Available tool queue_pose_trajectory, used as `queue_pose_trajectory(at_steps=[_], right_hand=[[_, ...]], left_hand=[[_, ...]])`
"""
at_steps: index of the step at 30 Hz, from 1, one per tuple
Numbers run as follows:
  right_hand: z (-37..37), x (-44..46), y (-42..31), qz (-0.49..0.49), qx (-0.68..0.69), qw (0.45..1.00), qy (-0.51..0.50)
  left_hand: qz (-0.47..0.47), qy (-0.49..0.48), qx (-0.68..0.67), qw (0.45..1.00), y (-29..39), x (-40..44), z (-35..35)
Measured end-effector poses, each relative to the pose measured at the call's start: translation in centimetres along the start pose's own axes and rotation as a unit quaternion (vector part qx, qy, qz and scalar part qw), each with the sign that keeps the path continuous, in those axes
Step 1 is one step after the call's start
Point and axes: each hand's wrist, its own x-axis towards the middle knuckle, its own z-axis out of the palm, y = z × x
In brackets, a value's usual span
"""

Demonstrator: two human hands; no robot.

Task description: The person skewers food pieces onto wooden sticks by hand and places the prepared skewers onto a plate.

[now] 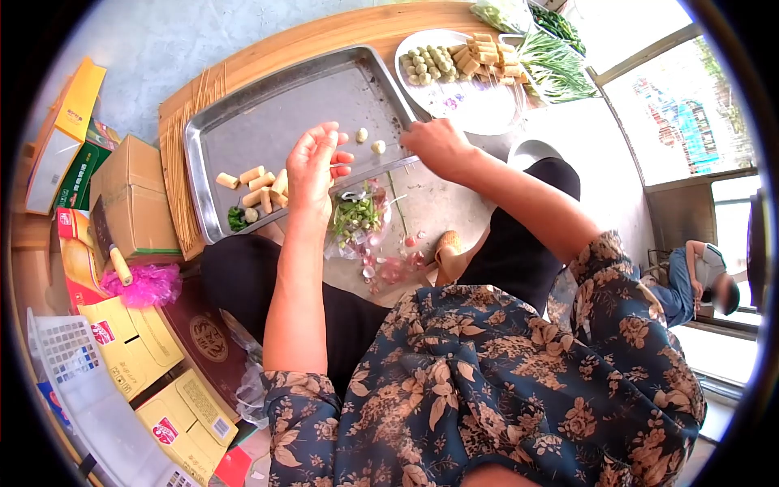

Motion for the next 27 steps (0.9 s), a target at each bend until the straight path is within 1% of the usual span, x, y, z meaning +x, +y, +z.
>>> queue_pose_trajectory(at_steps=[1, 2, 3, 4, 5, 7, 8, 10, 11, 13, 14, 16, 17, 19, 20, 22, 27], right_hand=[[-0.2, -0.5, 0.4, -0.001, -0.001, 1.000, 0.002], [-0.3, -1.2, 0.6, 0.044, 0.159, 0.985, 0.059], [-0.4, -1.8, 0.7, 0.087, 0.314, 0.939, 0.114], [0.2, -2.4, 0.7, 0.101, 0.466, 0.871, 0.117], [-0.8, -2.9, 0.0, 0.101, 0.467, 0.870, 0.120], [-2.8, -4.5, -1.7, 0.181, 0.616, 0.766, 0.037], [-2.8, -5.1, -2.4, 0.169, 0.645, 0.743, 0.056], [-2.9, -5.8, -3.5, 0.154, 0.659, 0.734, 0.057], [-2.9, -6.1, -4.1, 0.148, 0.667, 0.728, 0.053], [-3.0, -6.4, -5.0, 0.142, 0.674, 0.722, 0.060], [-3.1, -6.5, -5.4, 0.139, 0.686, 0.712, 0.063], [-3.0, -6.7, -5.9, 0.130, 0.708, 0.692, 0.061], [-3.0, -6.8, -5.9, 0.131, 0.708, 0.691, 0.063], [-3.1, -6.9, -6.1, 0.137, 0.735, 0.661, 0.057], [-3.2, -7.0, -6.1, 0.137, 0.736, 0.661, 0.058], [-3.3, -7.1, -6.1, 0.137, 0.758, 0.636, 0.046], [-3.6, -7.6, -6.2, 0.141, 0.765, 0.628, 0.030]], left_hand=[[0.002, 0.001, 0.000, 1.000, -0.2, 0.1, 0.0], [0.013, 0.028, 0.010, 0.999, -0.4, 0.2, 0.0], [0.023, 0.055, 0.021, 0.998, -0.5, 0.3, 0.0], [0.026, 0.055, 0.022, 0.998, -0.6, 0.4, 0.0], [0.016, 0.065, 0.014, 0.998, -0.7, 0.4, 0.1], [0.007, 0.075, 0.009, 0.997, -0.5, 0.2, 0.4], [-0.018, 0.053, -0.016, 0.998, -0.3, 0.0, 0.5], [-0.061, 0.013, -0.064, 0.996, -0.3, -0.1, 0.7], [-0.062, 0.012, -0.061, 0.996, -0.5, -0.1, 0.7], [-0.052, -0.028, -0.094, 0.994, -1.0, 0.1, 0.4], [-0.053, -0.029, -0.093, 0.994, -1.3, 0.3, 0.2], [-0.042, -0.046, -0.132, 0.989, -1.7, 0.7, -0.1], [-0.043, -0.047, -0.131, 0.989, -1.8, 0.8, -0.1], [-0.052, -0.053, -0.174, 0.982, -1.8, 0.9, -0.2], [-0.052, -0.053, -0.173, 0.982, -1.9, 0.9, -0.2], [-0.048, -0.046, -0.185, 0.981, -2.2, 0.9, -0.1], [-0.035, -0.035, -0.215, 0.975, -2.3, 1.6, -0.8]])
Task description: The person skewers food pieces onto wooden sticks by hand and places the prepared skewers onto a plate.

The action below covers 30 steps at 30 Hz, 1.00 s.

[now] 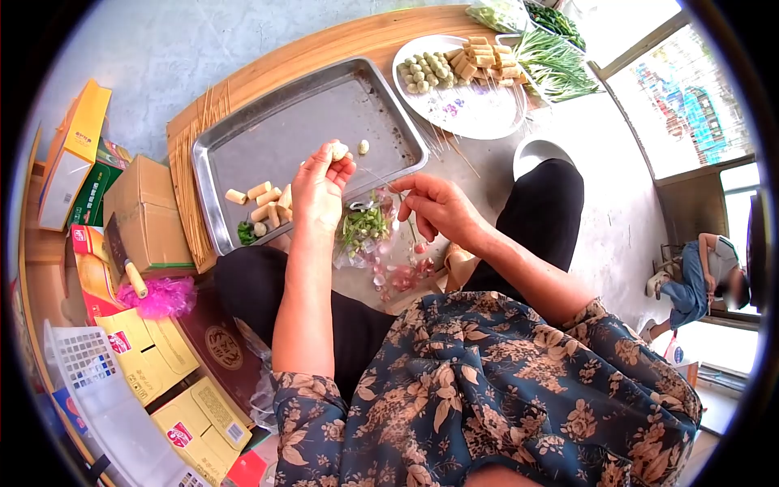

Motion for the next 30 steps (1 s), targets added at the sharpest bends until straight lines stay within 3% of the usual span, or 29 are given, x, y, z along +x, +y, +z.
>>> queue_pose_trajectory(at_steps=[11, 30], right_hand=[[0.6, -0.1, 0.3, 0.025, 0.025, 0.999, -0.007], [1.6, 2.0, -0.1, -0.039, 0.070, 0.997, 0.018]], left_hand=[[-0.022, 0.008, -0.019, 1.000, 0.0, -0.4, 0.6], [-0.075, -0.047, 0.044, 0.995, -0.3, -1.7, 2.4]])
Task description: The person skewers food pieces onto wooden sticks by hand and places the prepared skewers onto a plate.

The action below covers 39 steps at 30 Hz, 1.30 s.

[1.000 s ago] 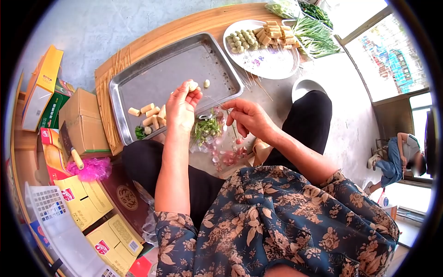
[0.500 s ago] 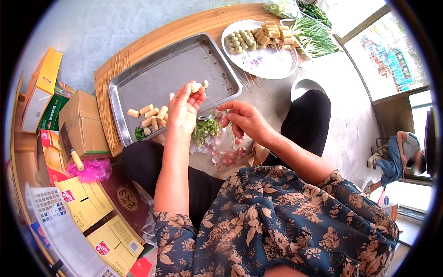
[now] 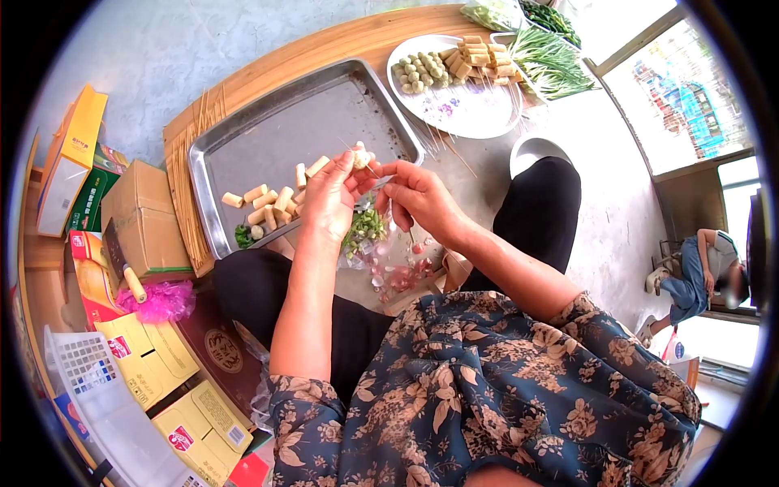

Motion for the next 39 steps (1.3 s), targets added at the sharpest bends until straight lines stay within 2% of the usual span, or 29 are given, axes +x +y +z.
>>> queue_pose_trajectory(at_steps=[4, 5, 7, 8, 10, 12, 13, 15, 16, 18, 21, 27, 39], right_hand=[[-1.3, 1.1, 0.1, 0.002, -0.050, 0.999, -0.002], [-1.9, 1.5, 0.1, -0.003, -0.132, 0.991, 0.036], [-3.9, 2.8, 0.2, -0.146, -0.348, 0.924, 0.062], [-4.7, 3.4, 0.1, -0.221, -0.445, 0.865, 0.065], [-6.1, 4.1, -0.7, -0.237, -0.571, 0.783, 0.065], [-6.5, 4.9, -1.5, -0.202, -0.648, 0.733, 0.032], [-6.6, 5.5, -1.7, -0.202, -0.648, 0.733, 0.031], [-6.4, 6.6, -1.8, -0.191, -0.728, 0.658, -0.004], [-6.1, 7.1, -1.6, -0.191, -0.728, 0.658, -0.004], [-5.6, 8.0, -1.1, -0.184, -0.774, 0.606, -0.012], [-5.2, 9.3, -0.7, -0.172, -0.801, 0.572, -0.038], [-4.7, 10.3, -0.5, -0.160, -0.822, 0.545, -0.055], [-4.3, 11.5, -0.2, -0.154, -0.826, 0.539, -0.059]], left_hand=[[-0.008, 0.029, 0.069, 0.997, -0.1, -0.1, 0.1], [-0.007, 0.031, 0.067, 0.997, 0.1, -0.2, 0.1], [0.056, 0.099, 0.109, 0.988, 0.6, -0.3, 0.0], [0.056, 0.099, 0.108, 0.988, 0.9, -0.1, -0.4], [0.092, 0.099, 0.083, 0.987, 1.7, 0.1, -1.4], [0.091, 0.113, 0.077, 0.986, 2.2, -0.1, -1.4], [0.102, 0.132, 0.071, 0.983, 2.3, -0.1, -1.4], [0.113, 0.152, 0.065, 0.980, 2.4, -0.1, -1.5], [0.113, 0.149, 0.061, 0.980, 2.4, -0.1, -1.5], [0.114, 0.146, 0.058, 0.981, 2.4, -0.1, -1.5], [0.112, 0.148, 0.065, 0.981, 2.4, 0.0, -1.5], [0.116, 0.145, 0.063, 0.981, 2.6, -0.2, -1.3], [0.115, 0.139, 0.063, 0.982, 2.6, -0.2, -0.9]])
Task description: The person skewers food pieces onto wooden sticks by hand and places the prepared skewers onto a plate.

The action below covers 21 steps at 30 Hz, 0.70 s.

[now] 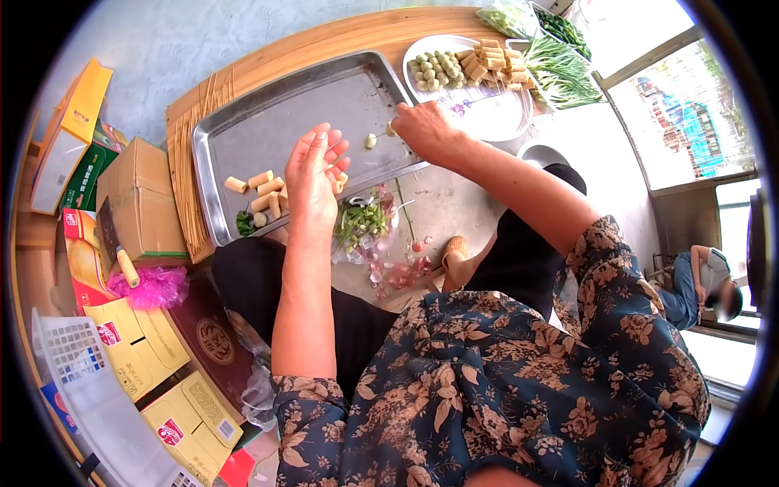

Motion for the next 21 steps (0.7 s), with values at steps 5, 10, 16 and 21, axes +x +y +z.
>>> queue_pose_trajectory(at_steps=[5, 10, 16, 21], right_hand=[[0.2, 0.3, 0.0, -0.011, -0.008, 1.000, 0.002], [-0.1, 0.4, 0.0, -0.013, -0.014, 1.000, -0.013], [-0.6, 0.9, -0.7, -0.021, -0.023, 0.999, -0.035], [0.3, 0.8, -1.6, -0.040, -0.047, 0.997, -0.039]], left_hand=[[-0.004, -0.001, -0.006, 1.000, 0.1, 0.0, 0.0], [-0.003, -0.001, -0.005, 1.000, 0.1, -0.1, 0.2], [0.000, -0.003, -0.006, 1.000, 0.0, 0.0, 0.1], [0.002, -0.005, -0.005, 1.000, -0.1, 0.1, 0.1]])
